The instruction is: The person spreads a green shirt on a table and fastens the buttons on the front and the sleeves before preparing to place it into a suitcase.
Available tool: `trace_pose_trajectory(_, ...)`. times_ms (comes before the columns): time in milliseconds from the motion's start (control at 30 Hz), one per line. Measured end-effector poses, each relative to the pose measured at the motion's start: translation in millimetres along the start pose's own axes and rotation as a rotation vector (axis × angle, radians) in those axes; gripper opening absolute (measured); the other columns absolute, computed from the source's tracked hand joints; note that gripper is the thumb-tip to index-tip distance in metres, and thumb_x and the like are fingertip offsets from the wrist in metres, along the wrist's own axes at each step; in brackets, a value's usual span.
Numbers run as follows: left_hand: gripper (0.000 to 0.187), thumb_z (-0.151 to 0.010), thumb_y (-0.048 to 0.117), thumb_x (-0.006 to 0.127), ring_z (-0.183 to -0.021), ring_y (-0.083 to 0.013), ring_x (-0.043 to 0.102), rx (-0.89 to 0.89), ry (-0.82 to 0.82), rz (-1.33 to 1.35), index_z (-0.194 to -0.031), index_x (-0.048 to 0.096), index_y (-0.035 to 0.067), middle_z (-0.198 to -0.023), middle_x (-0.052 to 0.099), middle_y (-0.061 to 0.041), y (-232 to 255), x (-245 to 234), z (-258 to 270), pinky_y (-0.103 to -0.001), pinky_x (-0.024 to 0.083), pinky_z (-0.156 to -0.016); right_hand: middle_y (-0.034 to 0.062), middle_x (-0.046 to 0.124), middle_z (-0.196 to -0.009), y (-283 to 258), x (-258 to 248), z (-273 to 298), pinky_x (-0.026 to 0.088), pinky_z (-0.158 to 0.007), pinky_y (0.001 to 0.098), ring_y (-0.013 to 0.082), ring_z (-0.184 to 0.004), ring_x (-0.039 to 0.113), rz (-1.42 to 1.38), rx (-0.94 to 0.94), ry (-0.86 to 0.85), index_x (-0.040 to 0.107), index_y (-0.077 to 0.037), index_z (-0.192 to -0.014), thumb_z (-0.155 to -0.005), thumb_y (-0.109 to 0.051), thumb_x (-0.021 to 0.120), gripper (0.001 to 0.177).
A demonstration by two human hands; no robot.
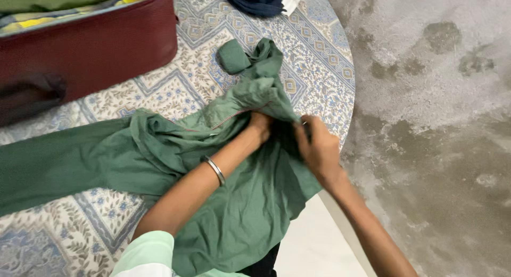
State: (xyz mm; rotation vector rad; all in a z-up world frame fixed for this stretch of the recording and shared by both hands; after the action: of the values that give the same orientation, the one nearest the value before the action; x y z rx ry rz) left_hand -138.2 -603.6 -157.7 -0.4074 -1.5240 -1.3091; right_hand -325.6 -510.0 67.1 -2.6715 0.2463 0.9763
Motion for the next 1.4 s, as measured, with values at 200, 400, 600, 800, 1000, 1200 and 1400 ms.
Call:
trace_pose_trajectory(200,0.043,-0.106,0.037,0.044,-0.121,-0.0218,0.060,-0.086,-0.100,-0.053,-0.138,0.056,0.012,-0.136,0.064,-0.005,36.1,31.4,11.0,-0.039,0.048,-0.103,0.0162,0.067,-0.078,-29.9,10.1,21.3,0.050,-0.054,0.0397,0.0300,-0.063,0.069,-0.177,0.095,-0.097,0.060,-0.002,-0.106,-0.098,-0.012,0.074,0.019)
trace_pose_trajectory(400,0.042,-0.106,0.037,0.044,-0.120,-0.0217,0.060,-0.215,-0.183,-0.147,-0.138,0.057,0.012,-0.135,0.064,-0.005,66.9,29.9,31.6,-0.039,0.049,-0.103,0.0140,0.062,-0.072,-51.2,12.3,26.7,0.045,-0.048,0.0382,0.0270,-0.054,0.061,-0.207,-0.057,-0.129,0.057,-0.001,-0.101,-0.096,-0.010,0.075,0.021)
trace_pose_trajectory(600,0.041,-0.106,0.036,0.044,-0.119,-0.0215,0.060,-0.235,-0.199,-0.190,-0.137,0.057,0.012,-0.134,0.065,-0.005,92.3,24.0,33.8,-0.039,0.049,-0.102,0.0103,0.057,-0.063,-70.2,23.3,18.3,0.042,-0.046,0.0383,0.0249,-0.048,0.057,-0.234,-0.122,-0.125,0.057,-0.002,-0.097,-0.094,-0.010,0.078,0.023)
trace_pose_trajectory(800,0.041,-0.106,0.035,0.045,-0.118,-0.0214,0.061,-0.203,-0.182,-0.139,-0.137,0.058,0.011,-0.133,0.065,-0.005,94.0,21.1,43.4,-0.039,0.049,-0.102,0.0098,0.059,-0.069,-82.4,29.3,19.9,0.045,-0.048,0.0359,0.0231,-0.052,0.060,-0.319,-0.190,-0.127,0.058,-0.001,-0.100,-0.092,-0.009,0.079,0.023)
trace_pose_trajectory(1000,0.040,-0.106,0.035,0.045,-0.117,-0.0212,0.061,-0.196,-0.185,-0.086,-0.136,0.058,0.011,-0.132,0.065,-0.005,71.2,30.1,62.9,-0.039,0.050,-0.101,0.0075,0.054,-0.070,-79.1,31.5,21.0,0.045,-0.050,0.0383,0.0240,-0.055,0.059,-0.292,-0.404,-0.106,0.054,-0.003,-0.095,-0.092,-0.006,0.081,0.027)
trace_pose_trajectory(1200,0.040,-0.106,0.034,0.046,-0.116,-0.0211,0.062,-0.203,-0.184,-0.110,-0.135,0.059,0.011,-0.131,0.066,-0.005,81.0,23.1,76.0,-0.039,0.050,-0.101,0.0085,0.055,-0.070,-89.7,39.1,36.1,0.047,-0.052,0.0392,0.0255,-0.057,0.060,-0.339,-0.403,-0.203,0.056,-0.005,-0.098,-0.085,-0.008,0.085,0.032)
trace_pose_trajectory(1400,0.039,-0.106,0.033,0.046,-0.116,-0.0209,0.062,-0.208,-0.174,-0.104,-0.135,0.059,0.011,-0.130,0.066,-0.005,79.8,10.6,92.5,-0.039,0.050,-0.100,0.0130,0.059,-0.079,-84.2,70.6,48.6,0.048,-0.057,0.0395,0.0298,-0.064,0.062,-0.526,-0.216,-0.160,0.055,-0.001,-0.103,-0.095,-0.017,0.081,0.032)
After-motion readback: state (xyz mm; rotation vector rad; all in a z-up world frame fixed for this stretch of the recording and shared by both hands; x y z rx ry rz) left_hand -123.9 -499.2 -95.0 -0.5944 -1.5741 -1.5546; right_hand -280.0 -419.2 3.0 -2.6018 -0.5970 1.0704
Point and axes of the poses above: each hand's wrist, its own z-axis away from the middle knuckle, its own x-axis out of the palm, y = z × x, the point moved 3 cm from there along -z, towards the middle knuckle
